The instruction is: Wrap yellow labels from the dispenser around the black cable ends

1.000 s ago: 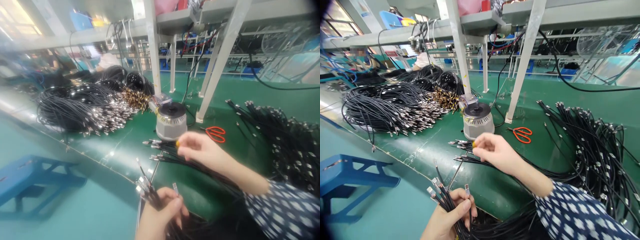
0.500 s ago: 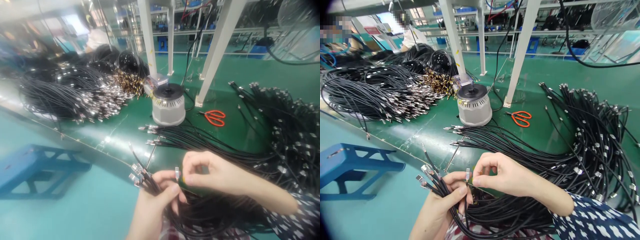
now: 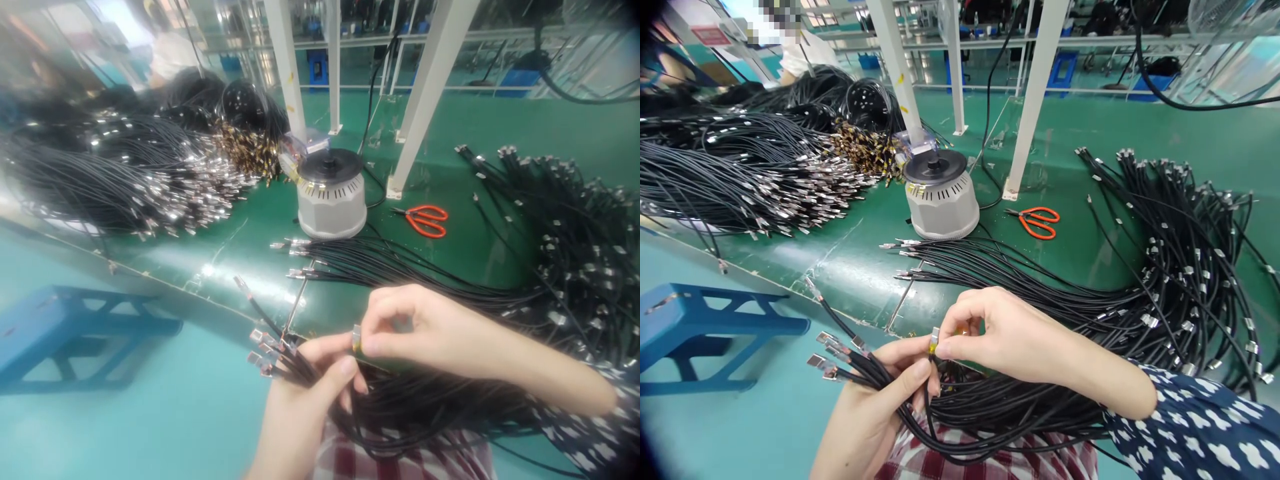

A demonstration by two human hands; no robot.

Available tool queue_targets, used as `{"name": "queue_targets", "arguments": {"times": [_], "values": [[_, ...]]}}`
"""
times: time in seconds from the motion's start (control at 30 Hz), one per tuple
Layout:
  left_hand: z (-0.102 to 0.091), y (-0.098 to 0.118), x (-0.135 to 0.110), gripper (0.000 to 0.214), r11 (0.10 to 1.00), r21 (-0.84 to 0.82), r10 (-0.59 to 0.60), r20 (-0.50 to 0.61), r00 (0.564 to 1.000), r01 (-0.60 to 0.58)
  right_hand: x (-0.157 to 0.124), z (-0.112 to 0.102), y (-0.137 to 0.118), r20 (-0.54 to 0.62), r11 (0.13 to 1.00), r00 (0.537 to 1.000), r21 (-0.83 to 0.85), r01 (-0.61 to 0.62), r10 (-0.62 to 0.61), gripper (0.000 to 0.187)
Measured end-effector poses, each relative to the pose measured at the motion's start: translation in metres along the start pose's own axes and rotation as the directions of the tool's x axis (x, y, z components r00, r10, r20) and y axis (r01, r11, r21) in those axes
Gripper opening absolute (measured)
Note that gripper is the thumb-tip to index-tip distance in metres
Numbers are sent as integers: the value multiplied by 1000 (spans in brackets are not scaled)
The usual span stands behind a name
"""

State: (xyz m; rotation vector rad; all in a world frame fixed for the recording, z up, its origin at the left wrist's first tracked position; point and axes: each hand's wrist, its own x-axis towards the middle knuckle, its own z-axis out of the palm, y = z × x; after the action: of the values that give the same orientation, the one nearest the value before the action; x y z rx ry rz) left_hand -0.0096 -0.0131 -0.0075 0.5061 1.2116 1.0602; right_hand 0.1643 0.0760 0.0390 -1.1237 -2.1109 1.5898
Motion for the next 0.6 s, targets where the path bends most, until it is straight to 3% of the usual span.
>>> {"name": "queue_targets", "arguments": {"times": [0.6], "values": [[3,-1,-7,35,994,106,9,-45,999,-4,-5,10,-9,-87,985,992,-136,-106,95,16]]}}
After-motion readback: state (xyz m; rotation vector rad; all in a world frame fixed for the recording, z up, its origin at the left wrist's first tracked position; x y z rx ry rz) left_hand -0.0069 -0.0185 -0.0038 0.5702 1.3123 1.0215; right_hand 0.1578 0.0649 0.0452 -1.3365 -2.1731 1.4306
